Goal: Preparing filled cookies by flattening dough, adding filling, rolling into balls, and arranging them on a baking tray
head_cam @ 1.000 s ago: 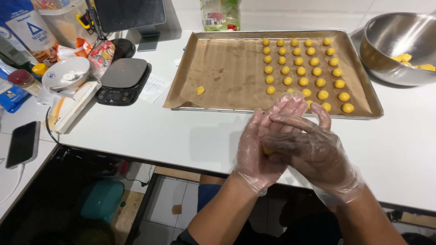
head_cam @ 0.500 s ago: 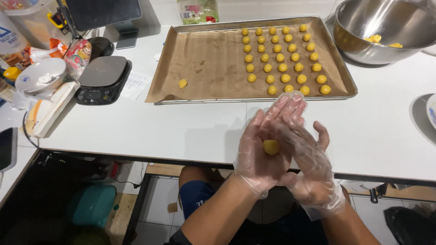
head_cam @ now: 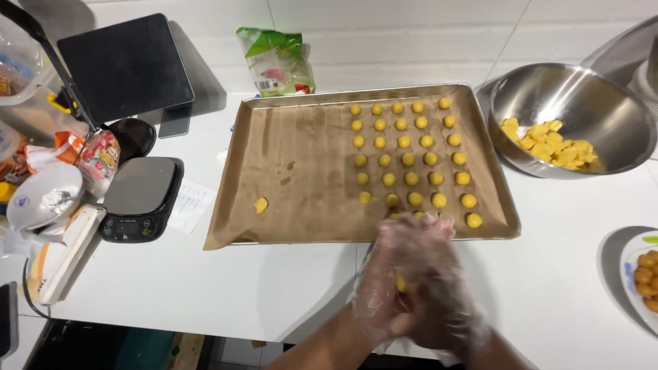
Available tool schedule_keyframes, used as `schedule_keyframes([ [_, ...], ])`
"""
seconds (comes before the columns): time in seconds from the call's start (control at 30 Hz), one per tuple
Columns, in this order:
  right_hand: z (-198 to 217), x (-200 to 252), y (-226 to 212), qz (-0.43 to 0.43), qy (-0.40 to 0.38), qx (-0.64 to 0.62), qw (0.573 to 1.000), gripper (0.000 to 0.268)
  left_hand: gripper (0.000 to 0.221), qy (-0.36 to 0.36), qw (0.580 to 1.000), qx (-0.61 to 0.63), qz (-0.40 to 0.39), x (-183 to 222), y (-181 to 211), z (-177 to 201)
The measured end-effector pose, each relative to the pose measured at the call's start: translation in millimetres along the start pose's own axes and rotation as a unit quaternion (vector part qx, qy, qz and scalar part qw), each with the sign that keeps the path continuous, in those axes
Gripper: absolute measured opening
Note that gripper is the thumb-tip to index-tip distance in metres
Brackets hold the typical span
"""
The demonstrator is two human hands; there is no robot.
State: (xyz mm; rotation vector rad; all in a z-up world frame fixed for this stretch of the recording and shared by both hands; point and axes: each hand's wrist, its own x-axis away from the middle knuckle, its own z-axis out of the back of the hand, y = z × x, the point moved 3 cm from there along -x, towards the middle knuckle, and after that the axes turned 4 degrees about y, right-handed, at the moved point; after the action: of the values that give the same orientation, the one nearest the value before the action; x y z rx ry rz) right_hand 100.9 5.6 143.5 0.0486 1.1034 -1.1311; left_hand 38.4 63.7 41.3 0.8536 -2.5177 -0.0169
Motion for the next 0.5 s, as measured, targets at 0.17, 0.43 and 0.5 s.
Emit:
schedule_keyframes([
  [0.17, -2, -13, -5, -0.014, -0.092, 0.029, 0.995, 0.092, 0.057, -0.128, 0.983, -0.131, -0.026, 38, 18, -42],
  [0.43, -42, -39, -45, -0.042, -0.138, 0.051, 0.988, 0.092, 0.114, -0.363, 0.830, -0.332, -0.263, 105, 65, -99],
  [0.5, -42, -54, -46, -0.033, -0.138, 0.055, 0.988, 0.095, 0.109, -0.375, 0.806, -0.342, -0.305, 114, 78, -106],
])
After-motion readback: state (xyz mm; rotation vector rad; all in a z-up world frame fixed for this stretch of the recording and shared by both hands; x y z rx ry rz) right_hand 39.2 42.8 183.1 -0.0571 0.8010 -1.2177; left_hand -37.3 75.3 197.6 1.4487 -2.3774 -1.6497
